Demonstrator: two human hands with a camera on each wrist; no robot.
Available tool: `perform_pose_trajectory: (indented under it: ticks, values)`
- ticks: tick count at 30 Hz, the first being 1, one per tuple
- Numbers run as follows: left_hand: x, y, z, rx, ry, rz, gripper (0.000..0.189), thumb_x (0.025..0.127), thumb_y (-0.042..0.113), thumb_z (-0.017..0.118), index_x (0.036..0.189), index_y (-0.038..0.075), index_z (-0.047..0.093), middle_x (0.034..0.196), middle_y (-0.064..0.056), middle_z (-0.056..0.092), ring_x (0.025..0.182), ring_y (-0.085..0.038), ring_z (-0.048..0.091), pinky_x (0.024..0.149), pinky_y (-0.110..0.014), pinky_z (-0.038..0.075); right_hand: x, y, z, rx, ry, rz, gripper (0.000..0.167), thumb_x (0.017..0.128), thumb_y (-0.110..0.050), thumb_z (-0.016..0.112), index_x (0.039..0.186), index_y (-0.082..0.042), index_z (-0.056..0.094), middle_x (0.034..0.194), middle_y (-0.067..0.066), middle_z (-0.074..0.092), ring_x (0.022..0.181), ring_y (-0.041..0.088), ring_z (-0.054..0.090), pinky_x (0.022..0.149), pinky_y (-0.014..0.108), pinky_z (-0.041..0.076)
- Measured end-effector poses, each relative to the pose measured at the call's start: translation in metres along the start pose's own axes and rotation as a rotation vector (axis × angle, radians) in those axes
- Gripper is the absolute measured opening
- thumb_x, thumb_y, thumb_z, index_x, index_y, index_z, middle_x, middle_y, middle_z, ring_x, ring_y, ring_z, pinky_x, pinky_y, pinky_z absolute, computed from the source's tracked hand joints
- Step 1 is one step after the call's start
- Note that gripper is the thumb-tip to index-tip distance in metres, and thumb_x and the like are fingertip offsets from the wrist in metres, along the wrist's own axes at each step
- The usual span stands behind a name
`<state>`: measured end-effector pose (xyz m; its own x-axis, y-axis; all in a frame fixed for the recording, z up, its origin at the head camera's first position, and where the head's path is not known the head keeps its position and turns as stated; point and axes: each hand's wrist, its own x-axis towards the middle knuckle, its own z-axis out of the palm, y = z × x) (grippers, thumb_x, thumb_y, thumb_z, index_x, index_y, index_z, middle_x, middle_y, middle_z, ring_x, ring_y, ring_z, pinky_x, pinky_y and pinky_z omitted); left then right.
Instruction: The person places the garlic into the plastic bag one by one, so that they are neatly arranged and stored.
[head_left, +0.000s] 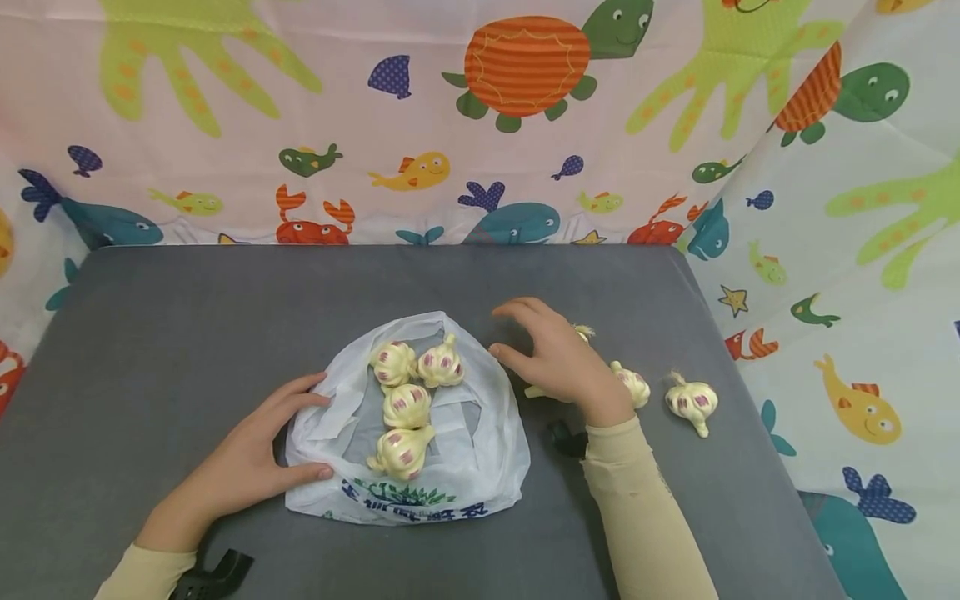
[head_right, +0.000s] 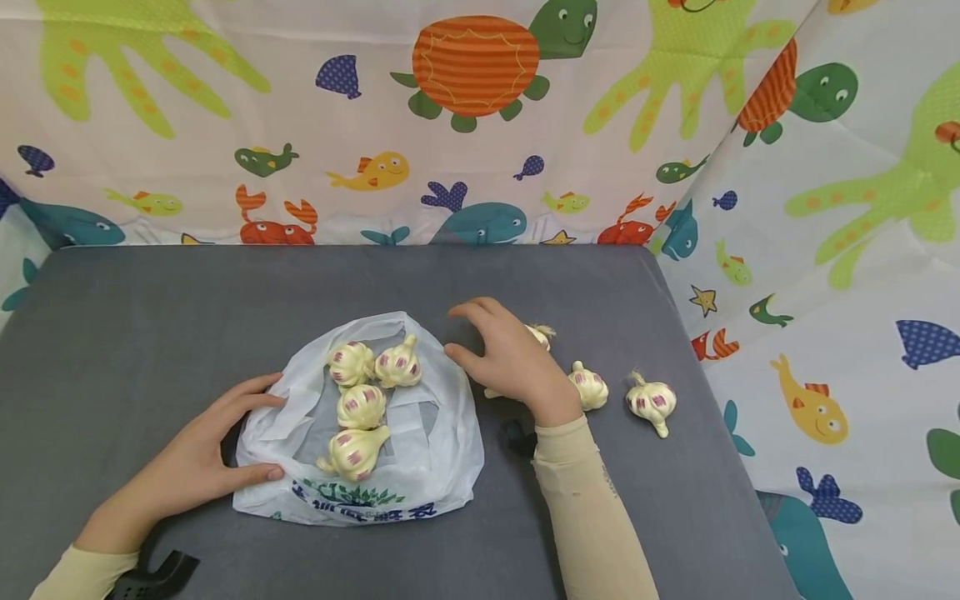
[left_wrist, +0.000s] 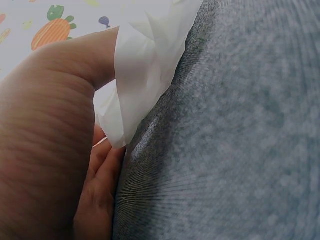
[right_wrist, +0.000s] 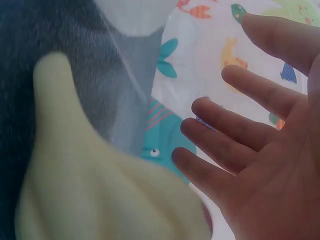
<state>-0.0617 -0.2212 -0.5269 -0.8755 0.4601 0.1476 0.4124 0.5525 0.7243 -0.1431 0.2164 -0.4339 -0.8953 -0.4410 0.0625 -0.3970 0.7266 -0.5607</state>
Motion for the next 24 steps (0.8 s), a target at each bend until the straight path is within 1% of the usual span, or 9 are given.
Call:
perform_pose_trajectory:
  ticks: [3, 6, 10, 15, 24]
  values:
    - [-0.001, 0.000, 0.001, -0.001, 0.004, -0.011, 0.082, 0.077, 0.041, 0.103, 0.146, 0.029, 0.061, 0.172, 0.003, 0.040, 0.152, -0.022, 0.041, 0.113, -0.006, 0.021, -0.001, 0.004, -0.004, 0.003, 0.012, 0.027, 0.052, 0.104, -0.034, 0.075, 0.148, -0.009, 0.063, 0.153, 0.010, 0.057, 0.142, 0.031, 0.054, 0.116, 0.056, 0.046]
    - [-0.001, -0.001, 0.001, 0.000, 0.004, -0.008, 0.083, 0.076, 0.040, 0.103, 0.146, 0.028, 0.060, 0.172, 0.003, 0.040, 0.152, -0.021, 0.041, 0.113, -0.006, 0.021, -0.001, 0.009, -0.007, 0.000, 0.026, 0.048, 0.051, 0.104, -0.032, 0.076, 0.147, -0.009, 0.064, 0.152, 0.010, 0.057, 0.141, 0.032, 0.055, 0.114, 0.056, 0.046]
    - [-0.001, -0.002, 0.001, 0.001, 0.006, 0.000, 0.083, 0.076, 0.040, 0.103, 0.145, 0.028, 0.060, 0.171, 0.002, 0.041, 0.152, -0.020, 0.041, 0.113, -0.007, 0.021, -0.002, 0.016, -0.010, -0.006, 0.043, 0.055, 0.051, 0.103, -0.030, 0.077, 0.146, -0.008, 0.064, 0.151, 0.012, 0.058, 0.139, 0.034, 0.056, 0.113, 0.056, 0.047]
    - [-0.001, -0.001, 0.001, -0.002, 0.006, 0.003, 0.083, 0.076, 0.040, 0.103, 0.146, 0.028, 0.060, 0.171, 0.003, 0.041, 0.152, -0.020, 0.041, 0.114, -0.007, 0.021, -0.006, 0.023, -0.016, 0.002, 0.057, 0.075, 0.051, 0.102, -0.029, 0.078, 0.145, -0.006, 0.065, 0.151, 0.013, 0.058, 0.140, 0.035, 0.055, 0.116, 0.058, 0.044]
    - [0.000, 0.001, -0.001, 0.000, -0.001, -0.004, 0.081, 0.078, 0.040, 0.102, 0.146, 0.028, 0.060, 0.171, 0.002, 0.040, 0.151, -0.021, 0.042, 0.112, -0.006, 0.021, -0.011, 0.038, -0.027, 0.048, 0.067, 0.165, 0.053, 0.099, -0.025, 0.080, 0.146, -0.007, 0.065, 0.154, 0.011, 0.057, 0.144, 0.035, 0.052, 0.117, 0.060, 0.041]
